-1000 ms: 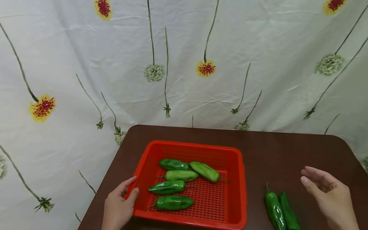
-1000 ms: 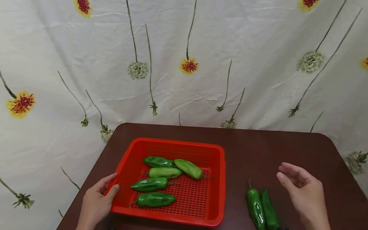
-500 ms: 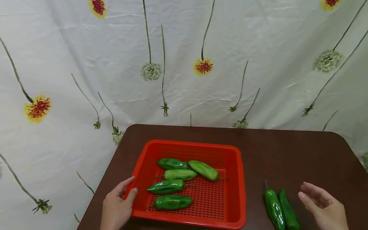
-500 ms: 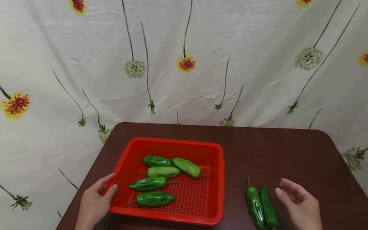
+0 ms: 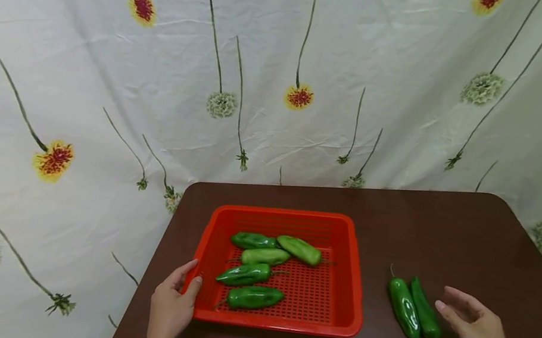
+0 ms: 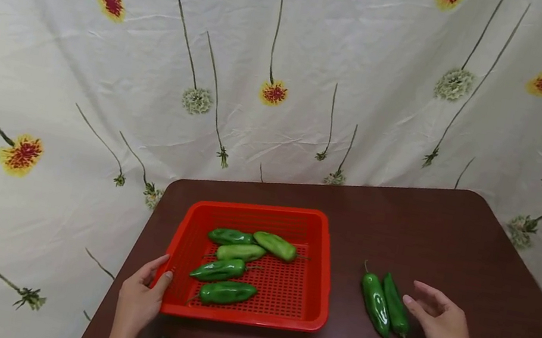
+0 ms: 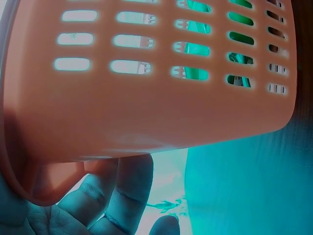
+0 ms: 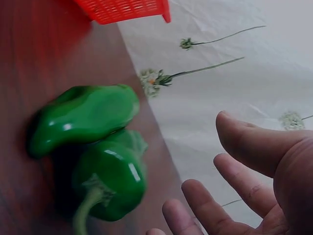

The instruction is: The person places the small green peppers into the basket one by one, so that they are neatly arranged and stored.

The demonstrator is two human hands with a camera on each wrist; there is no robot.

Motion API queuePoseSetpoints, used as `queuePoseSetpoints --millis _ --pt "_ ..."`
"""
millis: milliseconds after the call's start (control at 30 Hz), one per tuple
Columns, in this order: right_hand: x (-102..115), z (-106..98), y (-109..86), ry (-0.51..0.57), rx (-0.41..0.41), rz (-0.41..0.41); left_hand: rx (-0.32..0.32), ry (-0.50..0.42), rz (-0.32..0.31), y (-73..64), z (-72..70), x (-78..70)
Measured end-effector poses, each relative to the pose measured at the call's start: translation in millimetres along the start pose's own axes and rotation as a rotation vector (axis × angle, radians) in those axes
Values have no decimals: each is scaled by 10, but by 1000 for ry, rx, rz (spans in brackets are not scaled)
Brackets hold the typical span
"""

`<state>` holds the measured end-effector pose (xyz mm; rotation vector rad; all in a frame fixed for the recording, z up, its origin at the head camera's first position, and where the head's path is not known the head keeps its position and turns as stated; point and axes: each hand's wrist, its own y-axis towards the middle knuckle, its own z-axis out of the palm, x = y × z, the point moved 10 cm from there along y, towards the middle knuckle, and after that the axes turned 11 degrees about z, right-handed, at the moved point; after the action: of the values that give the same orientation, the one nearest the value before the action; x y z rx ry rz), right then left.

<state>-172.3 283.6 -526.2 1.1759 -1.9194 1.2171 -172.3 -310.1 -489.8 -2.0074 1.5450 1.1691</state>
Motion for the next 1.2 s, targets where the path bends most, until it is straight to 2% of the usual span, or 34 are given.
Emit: queuePoseSetpoints --millis 267,567,1200 --pt "-91 111 48 -113 16 39 5 -15 1 -3 -7 -4" --pt "-61 203 67 -183 -7 -33 3 -13 17 -4 -12 -18" --pt "-138 296 153 -195 25 20 -18 -12 42 -24 -25 -40"
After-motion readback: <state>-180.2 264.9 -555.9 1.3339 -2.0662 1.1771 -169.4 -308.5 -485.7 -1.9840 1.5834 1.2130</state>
